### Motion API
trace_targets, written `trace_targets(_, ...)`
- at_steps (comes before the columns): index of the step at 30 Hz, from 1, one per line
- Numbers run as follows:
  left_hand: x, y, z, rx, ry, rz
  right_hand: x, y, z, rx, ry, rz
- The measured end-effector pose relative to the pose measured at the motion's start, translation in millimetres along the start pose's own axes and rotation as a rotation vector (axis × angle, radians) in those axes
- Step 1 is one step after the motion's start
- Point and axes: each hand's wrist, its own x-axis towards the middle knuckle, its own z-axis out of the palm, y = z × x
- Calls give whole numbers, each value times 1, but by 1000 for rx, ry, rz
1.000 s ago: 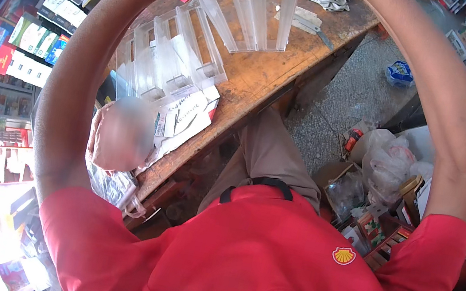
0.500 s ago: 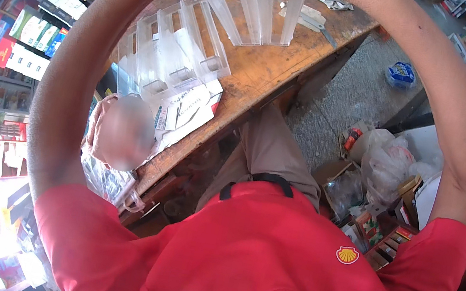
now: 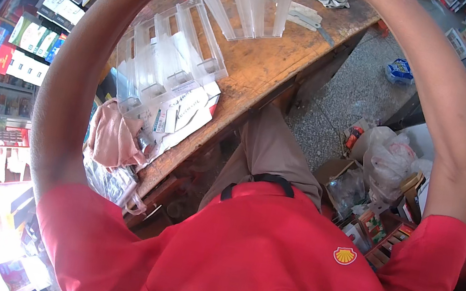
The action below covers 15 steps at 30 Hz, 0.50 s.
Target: The person assembles clear plastic containers by hand at a cluttered wooden workbench. They repeatedly pick up container halves, align them, and press them together, then place the assembled units on the table.
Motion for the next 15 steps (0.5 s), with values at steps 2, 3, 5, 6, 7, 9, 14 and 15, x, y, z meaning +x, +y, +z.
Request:
trace_targets(2,-5,-17,9,-38,-60,-101,11,-5,14,42,-11,-16)
trace_targets(3,-3,-13,4,-66,10,-51,12,-2,13,3,34,25)
trace_targets(5,-2,-3,-4,-124,147,42,7,6,2,22,74,92)
trace_targets(6,13,5,13,-171,532,-125,9,8,0,47,94,79)
trace_targets(7,46,20,49,-230,913,-288,10,18,-1,66,106,78)
trace_targets(9,12,-1,34,-258,936,69,5,37,-11,0,163,56)
trace_targets(14,-47,-41,79,-793,428,-95,-12,34,-49,491,22,99)
trace_targets(15,-50,-31,85,-923,355,-114,-12,41,-47,597,18,97)
